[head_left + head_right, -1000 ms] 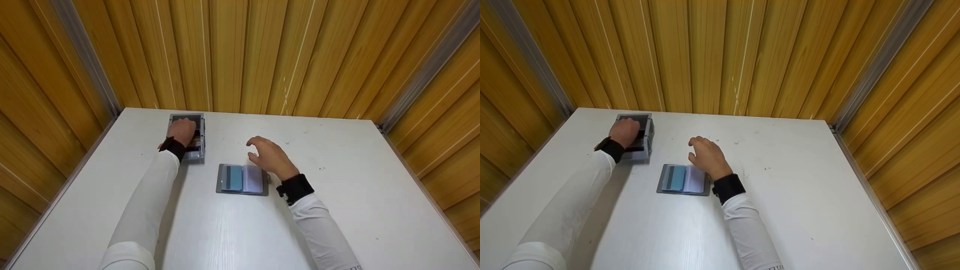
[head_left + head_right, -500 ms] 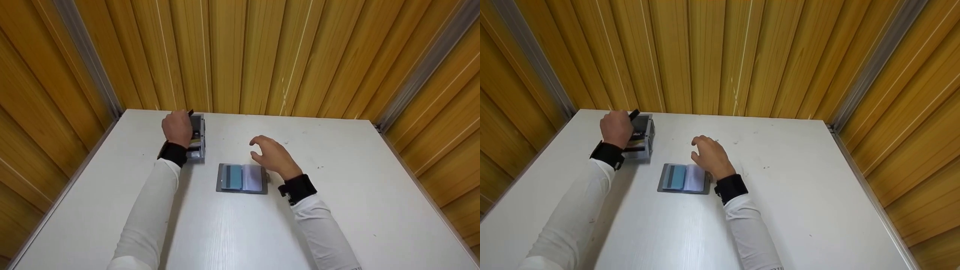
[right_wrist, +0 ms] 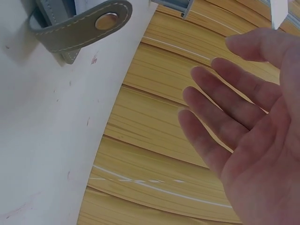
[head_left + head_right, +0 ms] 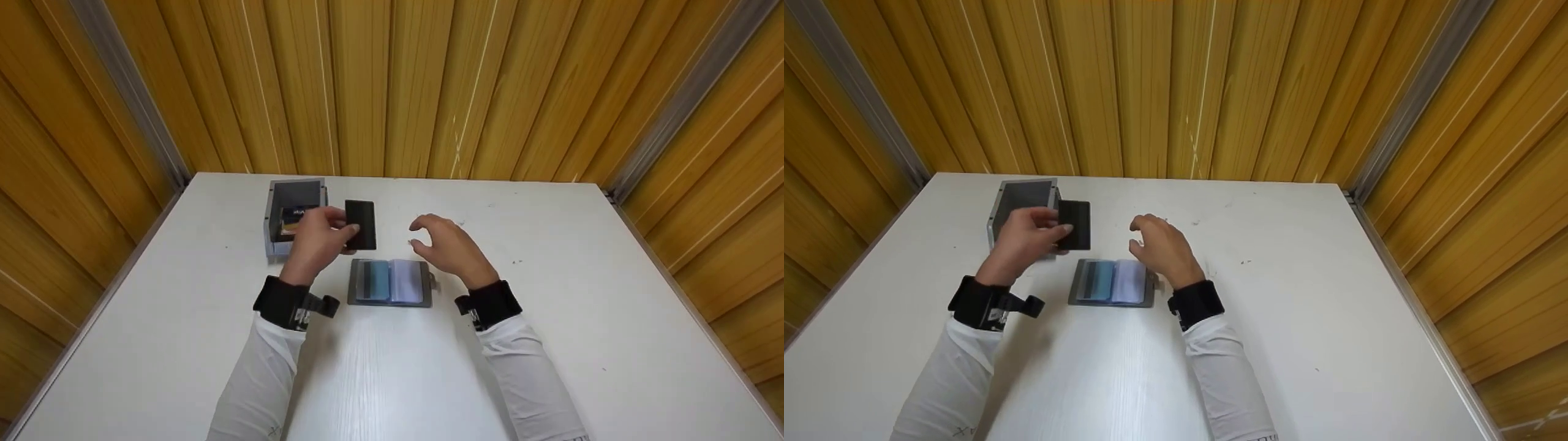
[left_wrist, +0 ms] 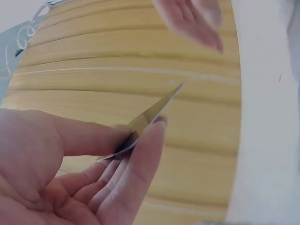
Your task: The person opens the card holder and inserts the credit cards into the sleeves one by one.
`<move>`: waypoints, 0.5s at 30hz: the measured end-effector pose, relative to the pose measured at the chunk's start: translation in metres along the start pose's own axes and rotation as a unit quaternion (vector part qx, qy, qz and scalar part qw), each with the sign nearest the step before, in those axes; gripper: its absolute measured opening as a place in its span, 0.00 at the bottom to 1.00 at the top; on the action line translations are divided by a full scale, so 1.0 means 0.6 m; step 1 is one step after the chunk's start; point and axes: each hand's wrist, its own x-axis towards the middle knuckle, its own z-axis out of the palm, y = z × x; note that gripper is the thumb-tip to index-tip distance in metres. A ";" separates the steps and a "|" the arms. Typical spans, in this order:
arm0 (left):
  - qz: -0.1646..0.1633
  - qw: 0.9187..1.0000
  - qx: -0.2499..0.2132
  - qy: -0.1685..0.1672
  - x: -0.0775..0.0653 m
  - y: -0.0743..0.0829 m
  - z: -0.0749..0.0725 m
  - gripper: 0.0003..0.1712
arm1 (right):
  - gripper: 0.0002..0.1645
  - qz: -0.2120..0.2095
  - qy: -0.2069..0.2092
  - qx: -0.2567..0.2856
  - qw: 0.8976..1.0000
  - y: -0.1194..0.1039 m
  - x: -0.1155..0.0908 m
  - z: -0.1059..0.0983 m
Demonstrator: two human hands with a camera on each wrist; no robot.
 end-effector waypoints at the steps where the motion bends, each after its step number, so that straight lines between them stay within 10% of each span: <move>1: -0.010 1.000 -0.008 -0.018 -0.003 -0.004 0.005 0.18 | 0.19 0.002 -0.002 0.001 1.000 0.001 -0.002 0.000; 15: -0.068 0.989 0.034 -0.127 -0.004 -0.053 0.048 0.15 | 0.29 0.072 -0.120 0.023 0.990 0.007 -0.004 0.003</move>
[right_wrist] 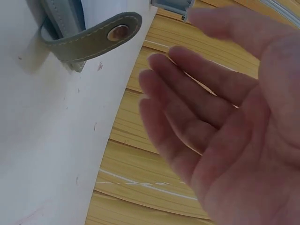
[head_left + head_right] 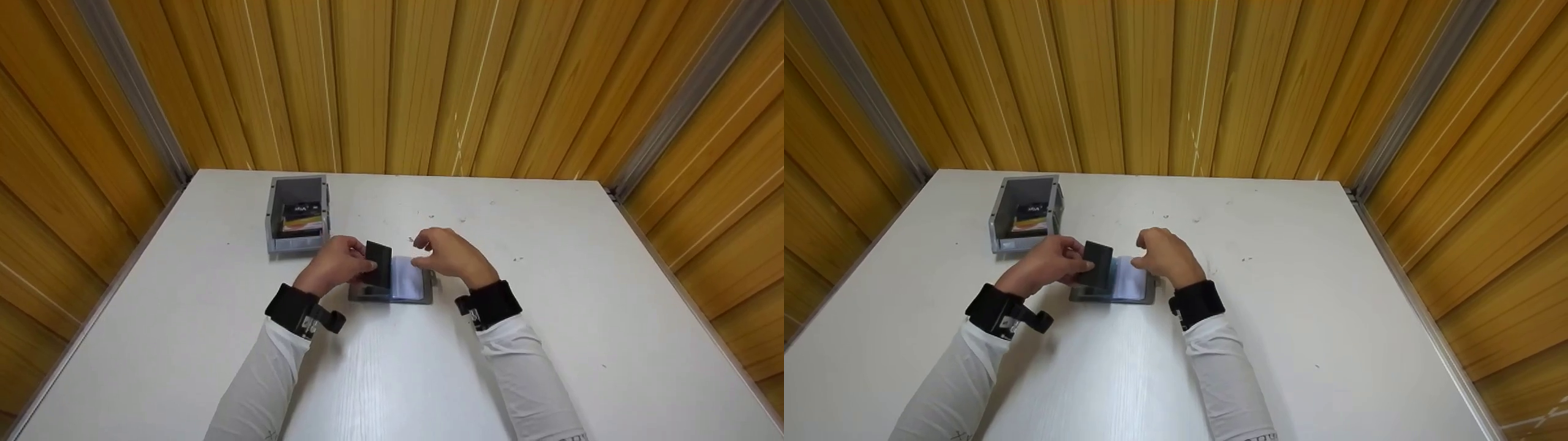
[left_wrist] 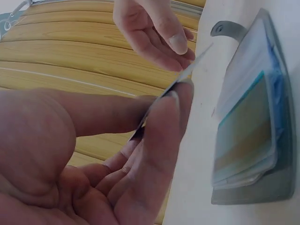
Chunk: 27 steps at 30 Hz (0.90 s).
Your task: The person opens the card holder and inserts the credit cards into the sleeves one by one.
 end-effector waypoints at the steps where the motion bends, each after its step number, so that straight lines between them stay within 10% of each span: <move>1: 0.001 1.000 -0.003 -0.002 0.001 -0.002 0.004 0.17 | 0.34 0.008 -0.017 -0.006 1.000 -0.001 0.000 0.001; 9: -0.006 1.000 -0.001 0.000 0.010 -0.013 0.023 0.18 | 0.63 0.043 -0.089 -0.053 0.994 0.006 0.000 0.025; 27: -0.031 0.999 0.007 -0.011 0.023 -0.022 0.034 0.17 | 0.55 0.029 -0.067 -0.068 0.995 0.013 0.007 0.045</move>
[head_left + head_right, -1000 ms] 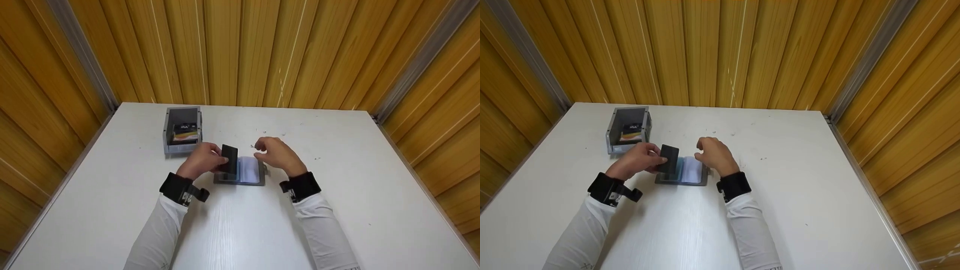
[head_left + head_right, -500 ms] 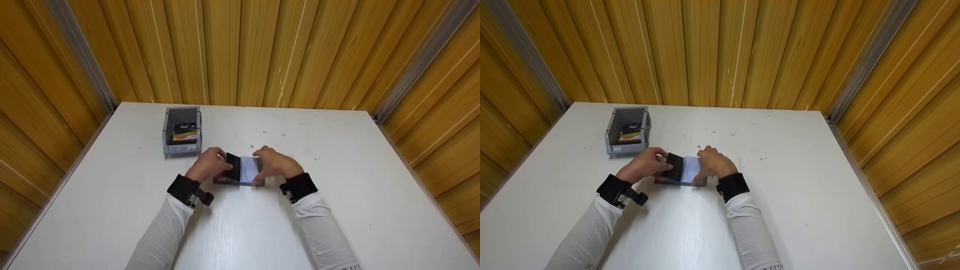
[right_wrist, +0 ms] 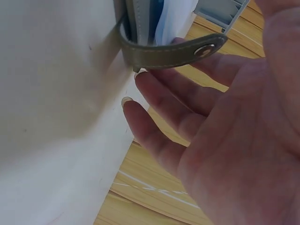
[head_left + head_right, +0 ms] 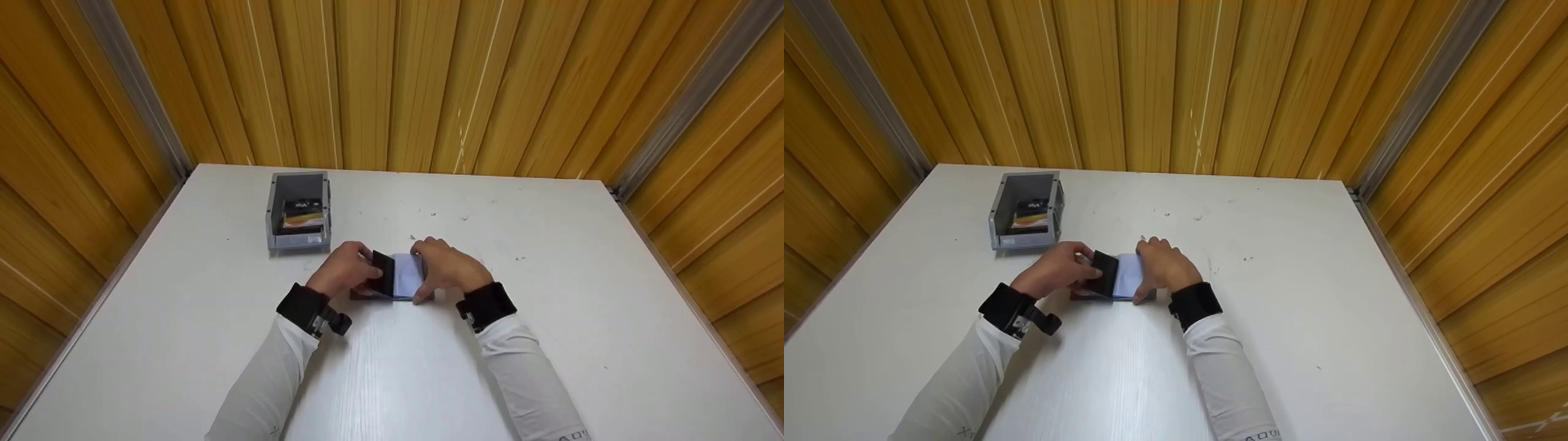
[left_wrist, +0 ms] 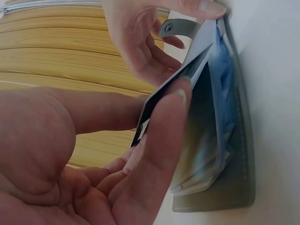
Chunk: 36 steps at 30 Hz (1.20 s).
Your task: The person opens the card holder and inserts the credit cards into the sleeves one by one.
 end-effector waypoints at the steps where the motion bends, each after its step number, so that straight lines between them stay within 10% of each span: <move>1: -0.001 1.000 0.002 0.000 0.000 0.000 -0.001 0.17 | 0.55 -0.003 0.003 -0.003 1.000 -0.001 0.000 -0.001; 15: -0.001 1.000 0.023 0.014 0.004 -0.003 -0.004 0.14 | 0.51 -0.025 0.019 -0.004 0.999 -0.006 -0.001 -0.002; 27: 0.019 0.999 0.043 0.020 0.008 -0.011 -0.002 0.13 | 0.12 -0.031 0.118 0.058 0.991 -0.001 0.027 0.008; 36: 0.005 1.000 -0.019 0.009 0.002 -0.012 -0.009 0.12 | 0.09 -0.024 0.152 0.005 0.988 -0.008 0.027 0.017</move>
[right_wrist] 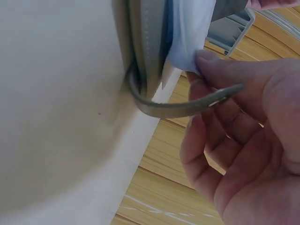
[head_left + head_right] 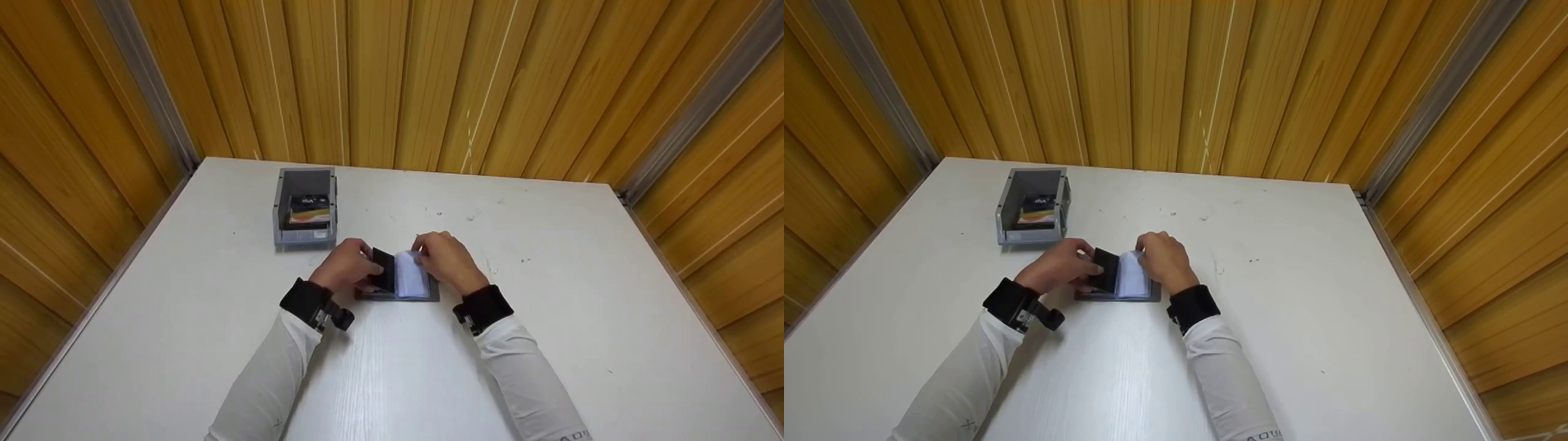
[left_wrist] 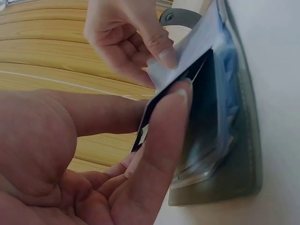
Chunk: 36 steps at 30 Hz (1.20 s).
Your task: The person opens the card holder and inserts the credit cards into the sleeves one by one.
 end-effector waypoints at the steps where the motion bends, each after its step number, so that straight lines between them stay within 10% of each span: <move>1: -0.002 1.000 -0.003 -0.001 0.000 0.000 0.001 0.12 | 0.08 0.002 0.004 -0.005 1.000 0.000 -0.001 0.000; 13: -0.004 1.000 -0.026 -0.006 0.009 -0.009 0.005 0.12 | 0.09 -0.030 0.035 0.011 0.999 -0.001 0.000 0.001; 24: 0.004 1.000 0.005 0.003 0.013 -0.008 0.005 0.10 | 0.22 0.081 -0.072 0.115 0.987 -0.006 0.002 -0.006; 36: 0.003 1.000 0.026 0.003 0.015 -0.009 0.020 0.14 | 0.20 0.083 -0.091 0.086 0.989 -0.001 -0.001 -0.007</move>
